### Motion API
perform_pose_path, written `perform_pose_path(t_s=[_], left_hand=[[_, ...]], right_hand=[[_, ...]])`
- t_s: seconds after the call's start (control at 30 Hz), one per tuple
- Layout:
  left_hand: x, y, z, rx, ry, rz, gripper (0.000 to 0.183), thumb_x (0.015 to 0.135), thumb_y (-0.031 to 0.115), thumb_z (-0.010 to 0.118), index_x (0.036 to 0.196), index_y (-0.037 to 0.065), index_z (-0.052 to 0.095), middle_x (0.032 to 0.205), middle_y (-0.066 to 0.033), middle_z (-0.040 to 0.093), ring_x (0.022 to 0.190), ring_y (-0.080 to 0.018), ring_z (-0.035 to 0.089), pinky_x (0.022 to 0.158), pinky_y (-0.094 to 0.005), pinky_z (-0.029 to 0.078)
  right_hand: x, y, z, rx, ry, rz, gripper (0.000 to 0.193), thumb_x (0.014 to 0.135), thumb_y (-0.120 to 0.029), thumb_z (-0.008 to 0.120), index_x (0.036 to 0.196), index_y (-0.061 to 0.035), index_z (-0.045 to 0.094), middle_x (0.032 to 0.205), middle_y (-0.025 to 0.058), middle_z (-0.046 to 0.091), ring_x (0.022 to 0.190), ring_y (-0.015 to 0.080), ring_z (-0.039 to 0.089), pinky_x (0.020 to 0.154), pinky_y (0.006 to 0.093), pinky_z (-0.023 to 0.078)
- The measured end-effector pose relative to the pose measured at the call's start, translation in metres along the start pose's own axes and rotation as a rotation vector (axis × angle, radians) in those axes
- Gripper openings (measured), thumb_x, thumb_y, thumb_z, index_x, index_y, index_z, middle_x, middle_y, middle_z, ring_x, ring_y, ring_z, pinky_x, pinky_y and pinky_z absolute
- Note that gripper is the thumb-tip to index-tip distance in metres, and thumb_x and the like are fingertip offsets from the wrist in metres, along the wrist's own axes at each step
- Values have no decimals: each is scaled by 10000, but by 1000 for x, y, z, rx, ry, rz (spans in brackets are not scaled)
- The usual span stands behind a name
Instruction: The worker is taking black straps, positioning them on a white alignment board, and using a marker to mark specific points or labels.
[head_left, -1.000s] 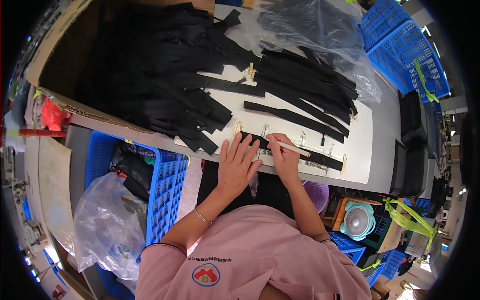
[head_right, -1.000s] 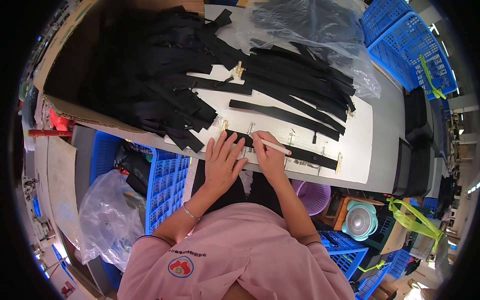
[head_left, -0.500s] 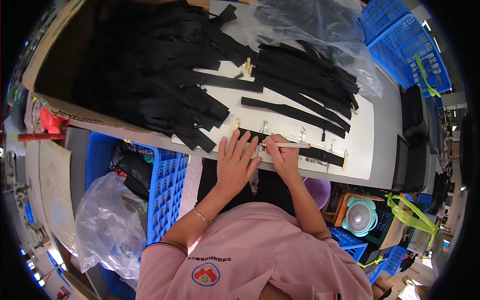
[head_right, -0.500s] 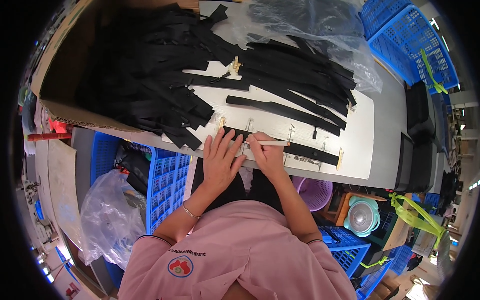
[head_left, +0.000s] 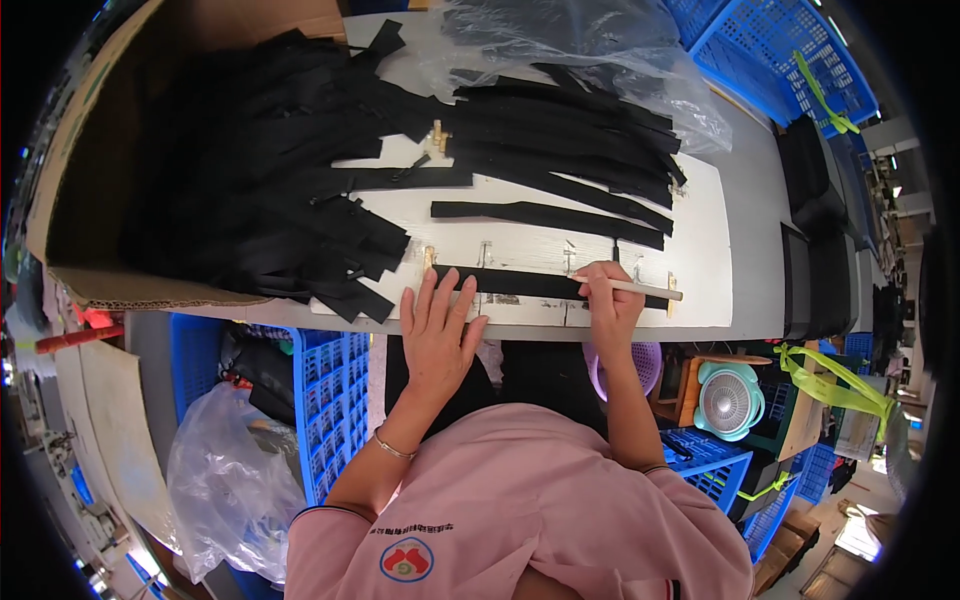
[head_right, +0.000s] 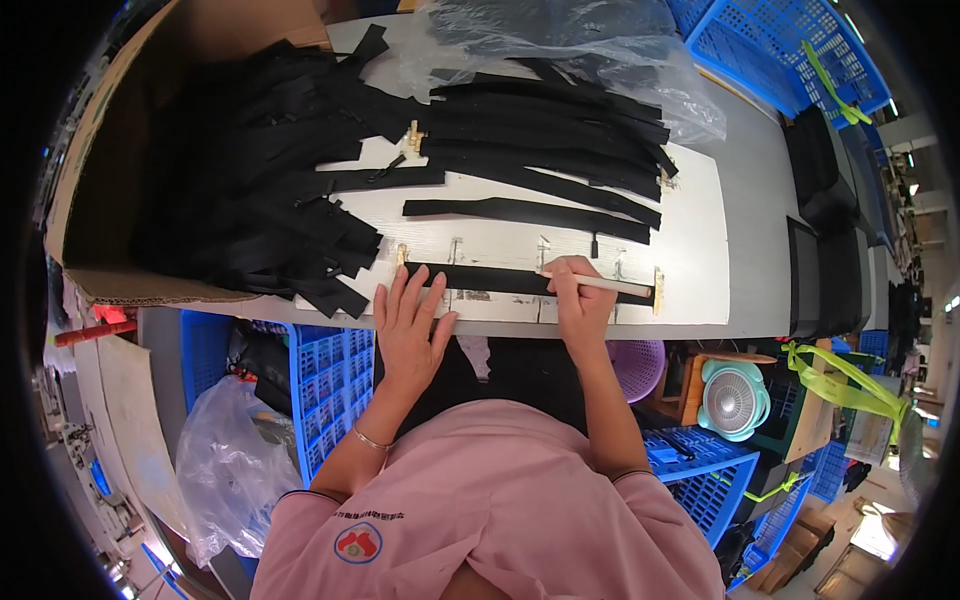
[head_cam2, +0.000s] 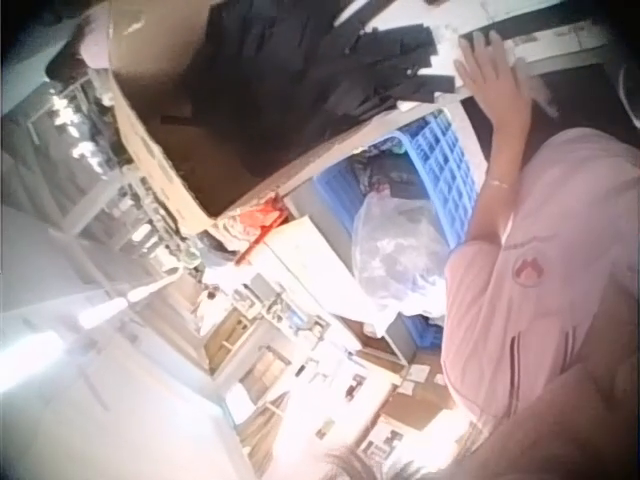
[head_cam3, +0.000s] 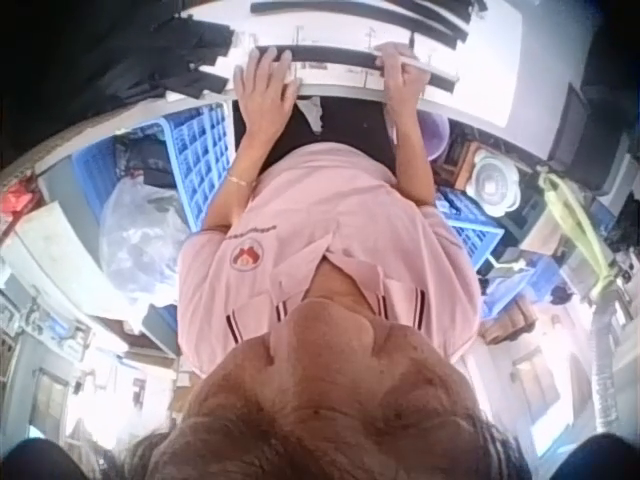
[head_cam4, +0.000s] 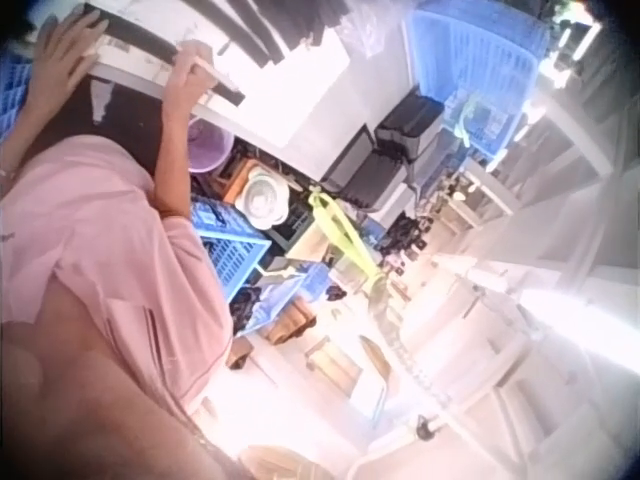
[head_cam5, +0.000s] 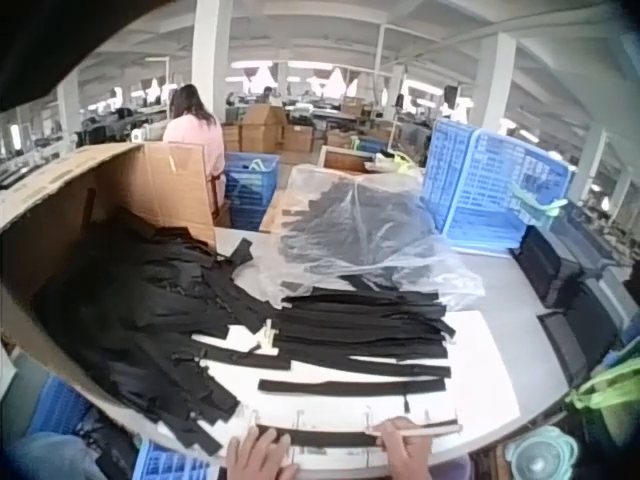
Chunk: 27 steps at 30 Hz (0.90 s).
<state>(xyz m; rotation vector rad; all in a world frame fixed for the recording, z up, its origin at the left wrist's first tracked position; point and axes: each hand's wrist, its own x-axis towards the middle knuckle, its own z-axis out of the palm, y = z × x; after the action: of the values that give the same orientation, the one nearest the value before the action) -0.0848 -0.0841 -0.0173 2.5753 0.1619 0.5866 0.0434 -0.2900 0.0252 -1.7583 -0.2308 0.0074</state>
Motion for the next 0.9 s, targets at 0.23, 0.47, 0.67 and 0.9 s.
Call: perform_pose_path(t_s=[0.23,0.47,0.67,0.9], left_hand=[[0,1,1,36,-10,-1,529,938,237,717,1442,136,592,1487,-111,531,1461,-355,400,1211,-549,216],[2,3,-2,29,-34,-16,521,932,226,722,1430,129,605,1487,-114,529,1458,-362,398,1215,-547,210],[15,30,2,-42,-8,-11,486,907,200,747,1372,104,641,1475,-117,543,1438,-354,426,1216,-548,221],[51,71,46,-366,30,42,232,840,60,762,1071,74,750,1142,-58,684,1068,-267,607,971,-415,411]], right_hand=[[2,24,-12,-119,-23,-83,183,1009,-85,607,907,29,709,754,38,642,661,84,549,595,251,427],[5,30,-11,-259,-88,-186,184,1006,-97,613,899,25,701,746,70,652,657,132,583,599,287,446],[8,29,-10,-324,-91,-219,195,1002,-114,613,887,20,697,751,95,661,654,186,607,599,315,456],[8,34,-8,-337,-73,-259,182,975,-126,636,852,-8,701,744,123,663,648,278,646,597,361,476]])
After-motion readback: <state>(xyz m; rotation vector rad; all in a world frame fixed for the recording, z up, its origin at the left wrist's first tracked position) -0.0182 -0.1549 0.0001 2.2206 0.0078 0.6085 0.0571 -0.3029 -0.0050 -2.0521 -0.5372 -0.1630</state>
